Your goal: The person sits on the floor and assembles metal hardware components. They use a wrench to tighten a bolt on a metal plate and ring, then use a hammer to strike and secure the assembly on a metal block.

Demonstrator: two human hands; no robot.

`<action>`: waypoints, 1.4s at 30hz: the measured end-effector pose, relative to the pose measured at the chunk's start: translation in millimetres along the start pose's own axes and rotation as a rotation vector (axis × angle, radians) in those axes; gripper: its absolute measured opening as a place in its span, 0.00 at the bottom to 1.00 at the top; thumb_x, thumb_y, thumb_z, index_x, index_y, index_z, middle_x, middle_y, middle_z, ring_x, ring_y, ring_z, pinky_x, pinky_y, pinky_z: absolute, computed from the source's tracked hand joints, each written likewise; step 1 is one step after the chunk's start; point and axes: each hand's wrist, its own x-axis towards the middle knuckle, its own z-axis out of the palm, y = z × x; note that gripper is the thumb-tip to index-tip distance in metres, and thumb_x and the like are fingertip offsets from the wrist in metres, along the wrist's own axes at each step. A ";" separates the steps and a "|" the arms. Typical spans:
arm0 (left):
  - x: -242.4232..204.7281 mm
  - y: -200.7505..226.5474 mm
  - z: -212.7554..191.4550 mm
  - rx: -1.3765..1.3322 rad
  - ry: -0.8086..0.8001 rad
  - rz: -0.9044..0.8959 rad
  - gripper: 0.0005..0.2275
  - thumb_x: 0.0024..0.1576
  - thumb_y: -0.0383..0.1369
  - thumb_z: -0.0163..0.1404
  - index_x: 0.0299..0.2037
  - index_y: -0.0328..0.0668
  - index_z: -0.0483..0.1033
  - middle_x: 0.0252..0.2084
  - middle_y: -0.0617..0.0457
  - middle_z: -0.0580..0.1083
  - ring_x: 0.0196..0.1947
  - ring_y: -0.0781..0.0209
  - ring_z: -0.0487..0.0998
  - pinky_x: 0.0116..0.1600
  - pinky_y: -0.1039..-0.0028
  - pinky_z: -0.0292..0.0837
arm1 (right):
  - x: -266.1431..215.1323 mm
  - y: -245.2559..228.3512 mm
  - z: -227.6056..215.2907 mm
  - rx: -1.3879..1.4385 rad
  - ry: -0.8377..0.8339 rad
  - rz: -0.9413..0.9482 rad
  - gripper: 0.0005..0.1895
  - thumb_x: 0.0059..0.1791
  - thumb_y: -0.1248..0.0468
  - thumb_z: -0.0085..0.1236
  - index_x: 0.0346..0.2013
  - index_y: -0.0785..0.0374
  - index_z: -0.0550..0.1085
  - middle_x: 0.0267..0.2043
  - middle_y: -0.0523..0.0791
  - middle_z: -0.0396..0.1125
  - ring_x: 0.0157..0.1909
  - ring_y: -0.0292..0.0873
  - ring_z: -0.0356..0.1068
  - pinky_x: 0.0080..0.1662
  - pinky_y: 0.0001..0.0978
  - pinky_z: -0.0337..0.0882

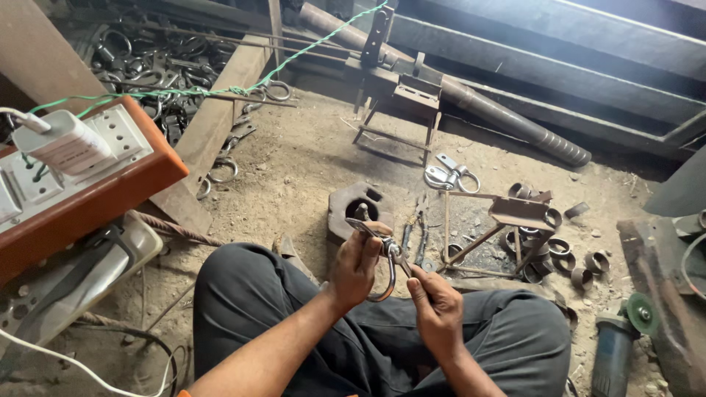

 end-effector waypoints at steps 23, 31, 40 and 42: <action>-6.3 -5.6 -1.5 -0.297 -0.206 -0.712 0.27 0.64 0.59 0.33 0.31 0.43 0.68 0.18 0.61 0.62 0.13 0.71 0.61 0.19 0.75 0.61 | 52.9 -18.1 -66.5 -0.554 -0.291 -0.873 0.17 0.45 0.58 0.67 0.48 0.54 0.80 0.26 0.39 0.70 0.18 0.36 0.65 0.21 0.31 0.62; -3.8 3.4 -1.6 -0.244 -0.358 -0.850 0.23 0.67 0.53 0.32 0.34 0.46 0.71 0.16 0.59 0.62 0.11 0.68 0.58 0.17 0.74 0.55 | 83.2 -25.6 -80.9 -0.671 -0.440 -1.144 0.17 0.46 0.54 0.65 0.49 0.51 0.81 0.19 0.36 0.64 0.12 0.33 0.55 0.16 0.31 0.56; 0.4 -28.1 -7.9 -0.406 -0.096 -0.973 0.25 0.69 0.54 0.35 0.29 0.43 0.68 0.15 0.58 0.60 0.10 0.68 0.56 0.16 0.75 0.51 | 66.2 32.7 -51.9 0.067 -0.306 -0.419 0.12 0.58 0.53 0.51 0.49 0.56 0.74 0.31 0.36 0.65 0.23 0.27 0.60 0.24 0.22 0.60; 3.0 -35.9 -10.3 -0.468 0.032 -0.956 0.23 0.69 0.54 0.36 0.31 0.44 0.67 0.18 0.58 0.63 0.12 0.68 0.60 0.18 0.75 0.57 | 42.7 40.1 -16.4 0.806 -0.173 0.440 0.20 0.57 0.46 0.46 0.43 0.61 0.72 0.20 0.35 0.57 0.16 0.30 0.53 0.20 0.25 0.55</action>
